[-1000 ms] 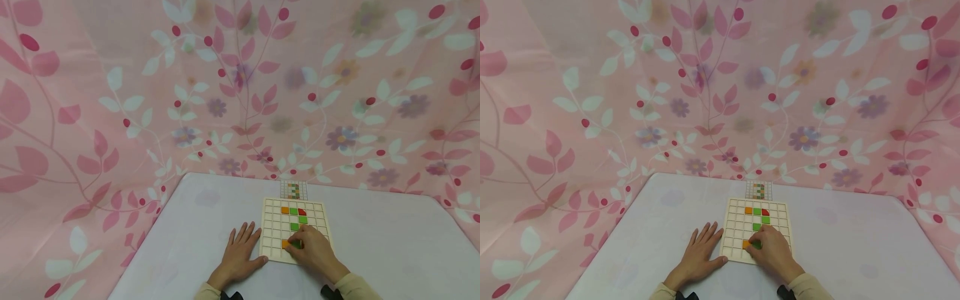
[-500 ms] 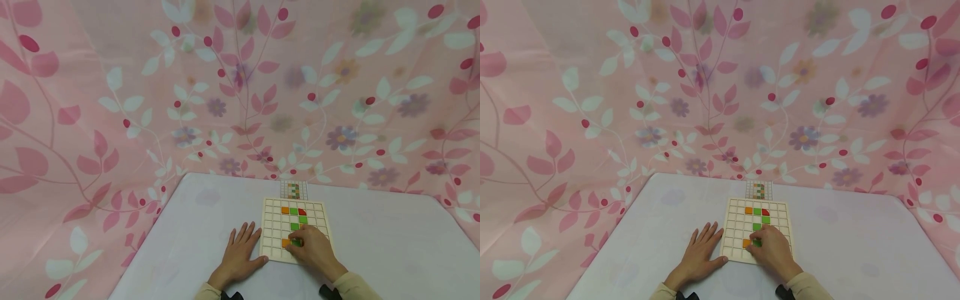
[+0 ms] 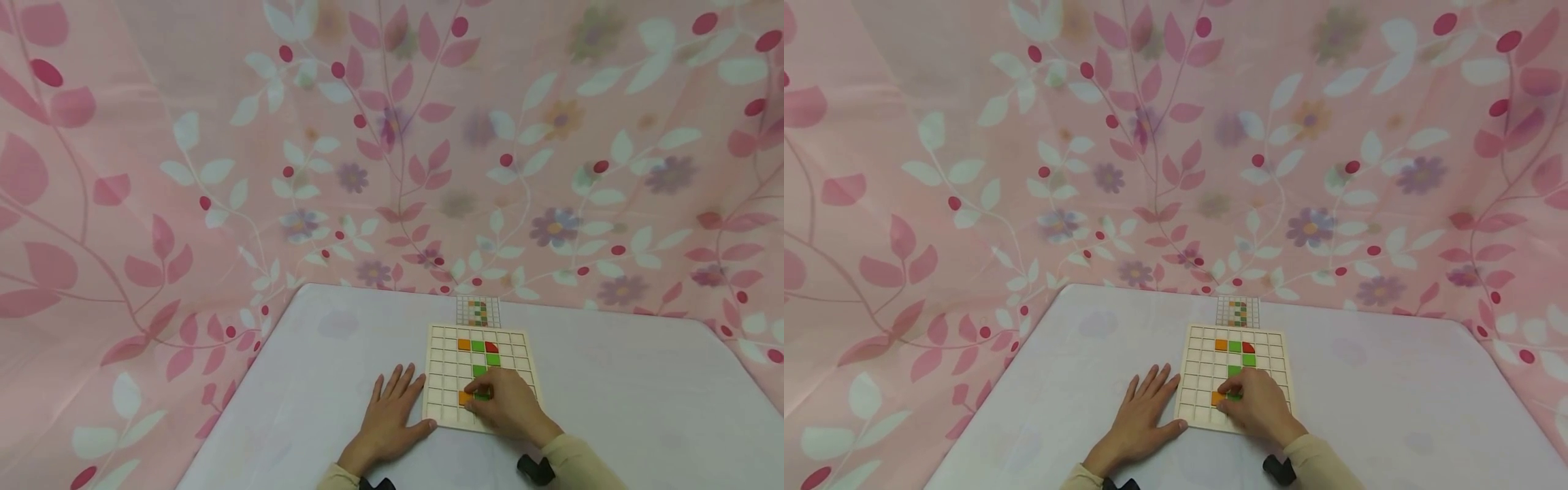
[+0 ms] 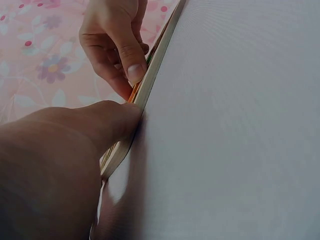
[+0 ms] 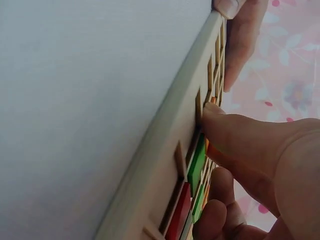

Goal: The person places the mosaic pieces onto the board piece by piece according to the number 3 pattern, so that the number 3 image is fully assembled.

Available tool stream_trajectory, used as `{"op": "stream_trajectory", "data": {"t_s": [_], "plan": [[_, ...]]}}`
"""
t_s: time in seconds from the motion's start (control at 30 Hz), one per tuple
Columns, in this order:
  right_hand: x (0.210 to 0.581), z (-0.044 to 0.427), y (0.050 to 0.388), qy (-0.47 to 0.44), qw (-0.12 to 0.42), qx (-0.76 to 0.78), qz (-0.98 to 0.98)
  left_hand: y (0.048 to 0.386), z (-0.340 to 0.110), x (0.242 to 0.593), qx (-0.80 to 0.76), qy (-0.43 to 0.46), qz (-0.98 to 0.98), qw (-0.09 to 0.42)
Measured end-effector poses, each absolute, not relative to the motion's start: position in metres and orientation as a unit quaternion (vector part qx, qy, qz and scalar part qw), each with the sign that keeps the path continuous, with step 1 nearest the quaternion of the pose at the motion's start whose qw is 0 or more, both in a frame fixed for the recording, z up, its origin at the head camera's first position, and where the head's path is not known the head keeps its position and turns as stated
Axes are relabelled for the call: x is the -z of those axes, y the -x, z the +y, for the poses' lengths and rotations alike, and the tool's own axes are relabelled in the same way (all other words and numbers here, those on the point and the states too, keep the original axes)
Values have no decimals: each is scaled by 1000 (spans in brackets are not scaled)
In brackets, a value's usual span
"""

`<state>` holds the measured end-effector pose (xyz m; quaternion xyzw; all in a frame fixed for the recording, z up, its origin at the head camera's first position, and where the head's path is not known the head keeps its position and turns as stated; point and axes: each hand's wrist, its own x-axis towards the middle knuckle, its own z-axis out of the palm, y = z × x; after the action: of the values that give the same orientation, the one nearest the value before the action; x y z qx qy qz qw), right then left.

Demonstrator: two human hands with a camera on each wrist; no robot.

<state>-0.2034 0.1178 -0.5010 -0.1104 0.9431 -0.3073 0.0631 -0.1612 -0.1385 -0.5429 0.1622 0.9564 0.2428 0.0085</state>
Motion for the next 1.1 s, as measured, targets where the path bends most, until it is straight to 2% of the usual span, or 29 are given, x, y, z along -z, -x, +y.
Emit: {"op": "stream_trajectory", "data": {"t_s": [0.17, 1.1], "plan": [[499, 118, 203, 100, 72, 309, 943, 163, -139, 544, -238, -164, 957, 8], [503, 116, 201, 95, 44, 287, 952, 163, -138, 543, -251, -165, 954, -1]]}}
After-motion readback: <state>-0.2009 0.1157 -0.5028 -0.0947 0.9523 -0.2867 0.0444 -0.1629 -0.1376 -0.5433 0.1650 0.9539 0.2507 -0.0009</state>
